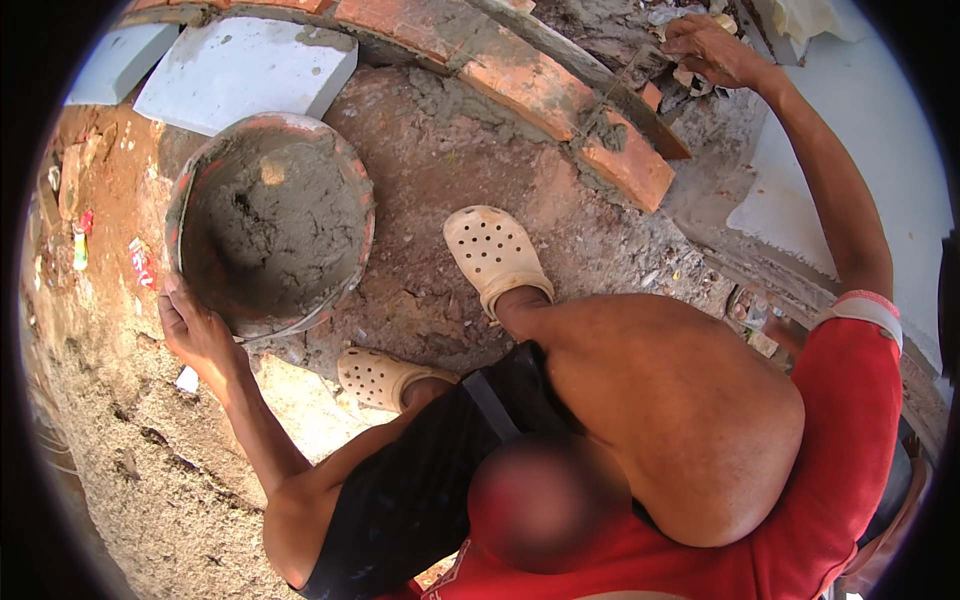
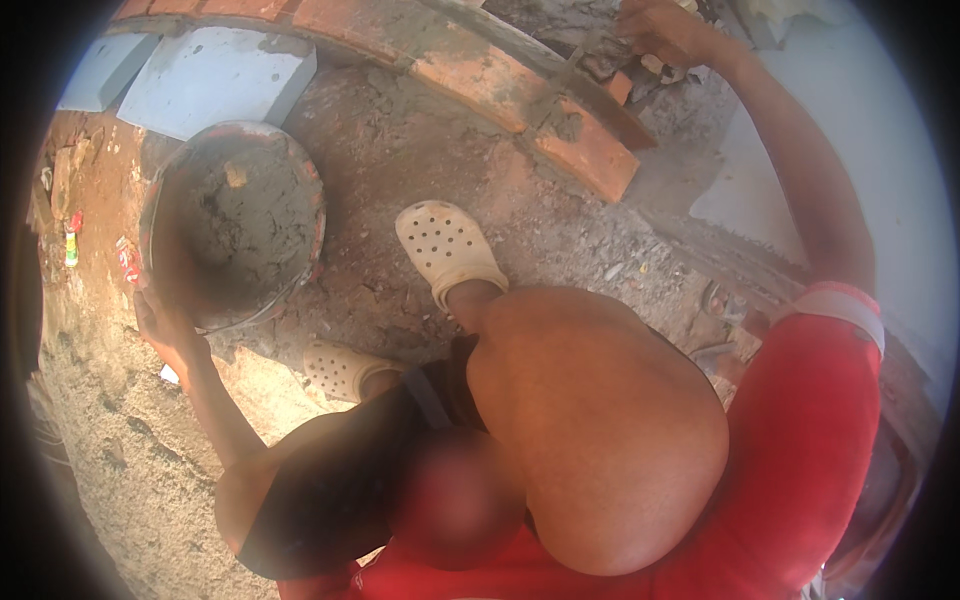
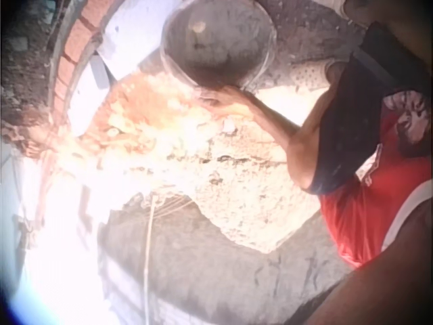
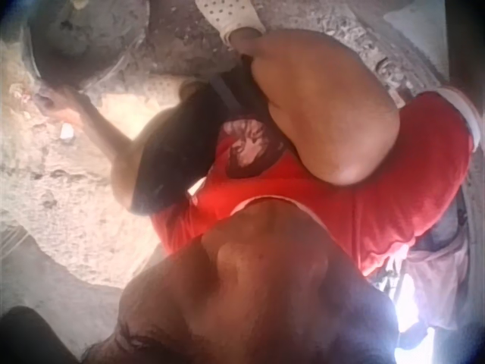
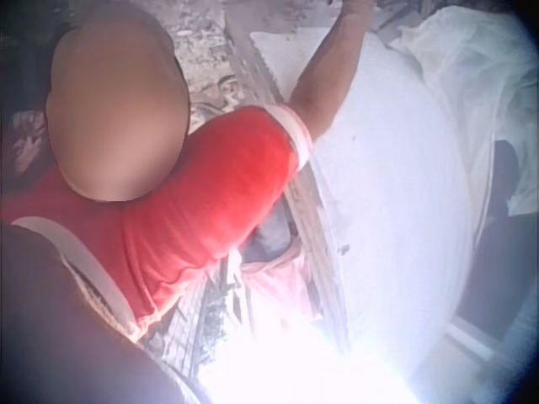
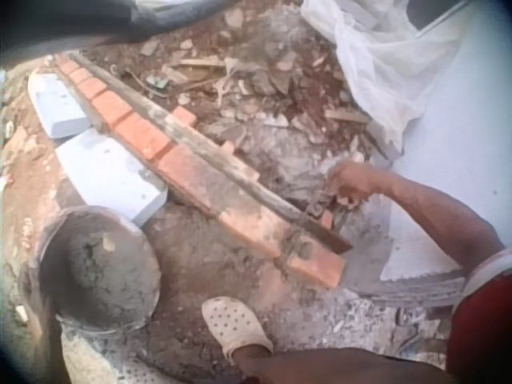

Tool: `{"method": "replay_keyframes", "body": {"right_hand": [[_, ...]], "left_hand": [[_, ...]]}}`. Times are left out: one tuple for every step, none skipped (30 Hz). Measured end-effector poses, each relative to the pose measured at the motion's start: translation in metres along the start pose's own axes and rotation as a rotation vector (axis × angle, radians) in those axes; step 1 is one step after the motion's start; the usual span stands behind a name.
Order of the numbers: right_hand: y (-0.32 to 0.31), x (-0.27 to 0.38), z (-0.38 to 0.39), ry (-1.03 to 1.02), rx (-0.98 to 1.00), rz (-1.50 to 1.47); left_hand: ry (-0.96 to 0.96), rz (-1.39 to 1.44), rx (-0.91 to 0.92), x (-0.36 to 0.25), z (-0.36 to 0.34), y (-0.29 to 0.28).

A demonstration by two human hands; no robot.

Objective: The person scoops mortar from a metal bowl using a trowel and applies it to a partially built brick wall. They then place bricks onto the mortar, align them, and tap them into position. The process repeats as additional bricks are added to extend the wall.

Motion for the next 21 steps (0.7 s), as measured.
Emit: {"method": "replay_keyframes", "body": {"right_hand": [[0.005,-0.006,0.001,0.069,0.049,0.027],[0.010,-0.012,0.002,0.136,0.096,0.051],[0.007,-0.008,0.003,0.093,0.049,0.050],[0.003,-0.006,0.005,0.047,0.004,0.043],[-0.001,-0.005,0.007,0.005,-0.042,0.035],[0.000,-0.014,0.009,0.057,-0.035,-0.010],[0.001,-0.023,0.011,0.116,-0.028,-0.050],[0.004,-0.031,0.015,0.177,-0.020,-0.086],[0.002,-0.031,0.018,0.151,-0.074,-0.090],[0.002,-0.028,0.018,0.117,-0.128,-0.096],[0.004,-0.022,0.020,0.077,-0.180,-0.107],[0.004,-0.017,0.020,0.033,-0.232,-0.120],[0.025,-0.025,0.021,0.168,-0.044,-0.176],[0.034,-0.035,0.026,0.321,-0.011,-0.344],[0.047,-0.043,0.035,0.483,0.037,-0.525],[0.053,-0.040,0.039,0.492,0.118,-0.465],[0.056,-0.032,0.042,0.407,0.208,-0.260],[0.053,-0.026,0.044,0.354,0.172,-0.235],[0.048,-0.018,0.045,0.280,0.093,-0.220],[0.047,-0.015,0.049,0.281,0.055,-0.195],[0.040,-0.005,0.050,0.180,-0.040,-0.199]], "left_hand": [[-0.024,-0.022,-0.010,0.003,0.000,-0.001],[-0.022,-0.025,0.002,0.003,-0.001,-0.001],[-0.024,-0.034,0.012,0.004,-0.001,-0.001],[-0.029,-0.040,0.013,0.005,-0.001,-0.002],[-0.032,-0.045,0.017,0.006,-0.002,-0.003],[-0.063,-0.031,0.018,0.008,-0.002,-0.003],[-0.046,-0.026,0.017,0.007,-0.003,-0.002],[-0.062,-0.005,0.013,0.008,-0.004,-0.002],[-0.082,0.016,0.006,0.009,-0.004,-0.001],[-0.053,0.016,0.013,0.006,-0.004,0.001],[-0.029,0.010,0.018,0.004,-0.003,0.001],[-0.006,0.001,0.021,0.002,-0.002,0.001],[-0.021,0.012,0.013,0.004,-0.001,0.000],[-0.037,0.024,0.006,0.005,0.000,-0.001],[-0.050,0.038,0.001,0.006,0.000,-0.002],[-0.050,0.028,0.008,0.006,0.000,-0.001],[-0.048,0.020,0.020,0.006,-0.001,-0.001],[-0.046,0.014,0.032,0.006,-0.002,0.000],[-0.046,0.015,0.034,0.006,-0.002,0.001],[-0.047,0.013,0.036,0.006,-0.003,0.001],[-0.048,0.010,0.036,0.006,-0.003,0.002]]}}
Point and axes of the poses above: each hand's wrist, its own z-axis away from the middle knuckle, its own y-axis out of the palm, x = y × z, the point moved 9 cm from there along -z, towards the middle knuckle, and after that the axes turned 10 degrees about -z, right-handed, at the moved point
